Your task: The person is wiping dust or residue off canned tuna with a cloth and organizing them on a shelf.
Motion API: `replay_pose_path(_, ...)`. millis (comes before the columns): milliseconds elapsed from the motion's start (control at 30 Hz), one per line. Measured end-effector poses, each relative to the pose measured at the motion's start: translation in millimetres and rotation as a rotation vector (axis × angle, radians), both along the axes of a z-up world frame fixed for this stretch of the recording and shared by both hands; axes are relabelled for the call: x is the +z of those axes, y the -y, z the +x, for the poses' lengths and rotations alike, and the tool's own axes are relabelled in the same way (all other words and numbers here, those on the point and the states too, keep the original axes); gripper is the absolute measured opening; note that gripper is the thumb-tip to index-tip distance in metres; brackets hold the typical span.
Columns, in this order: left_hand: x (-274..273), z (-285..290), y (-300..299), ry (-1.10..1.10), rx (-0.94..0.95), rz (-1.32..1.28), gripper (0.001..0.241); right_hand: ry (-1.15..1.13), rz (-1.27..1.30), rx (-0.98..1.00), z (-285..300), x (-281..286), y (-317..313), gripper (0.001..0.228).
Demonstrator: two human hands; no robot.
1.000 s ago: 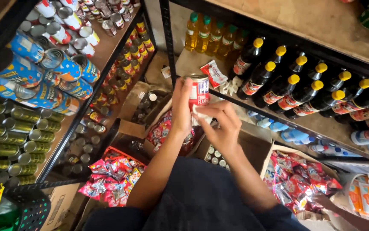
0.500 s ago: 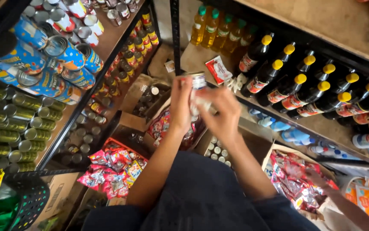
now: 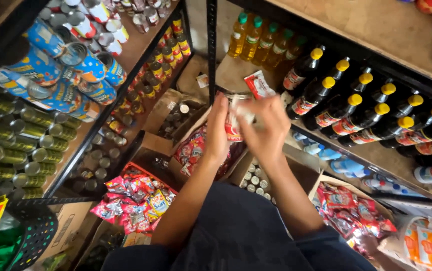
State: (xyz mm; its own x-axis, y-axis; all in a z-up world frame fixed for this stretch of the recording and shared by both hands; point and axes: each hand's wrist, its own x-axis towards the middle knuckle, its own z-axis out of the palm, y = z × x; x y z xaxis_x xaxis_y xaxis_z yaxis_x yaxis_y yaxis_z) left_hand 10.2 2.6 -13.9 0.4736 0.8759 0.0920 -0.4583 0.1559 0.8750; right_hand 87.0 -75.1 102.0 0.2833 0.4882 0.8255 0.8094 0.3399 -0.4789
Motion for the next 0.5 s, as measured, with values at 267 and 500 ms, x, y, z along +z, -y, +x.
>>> replay_pose_path(267, 71, -1, 6, 0.170, -0.046, -0.104, 0.063, -0.097, -0.004, 0.023, -19, -8, 10, 0.015)
replay_pose_path(500, 27, 16, 13, 0.087, -0.131, -0.118, 0.063, -0.086, 0.075, -0.051, 12, 19, -5, 0.016)
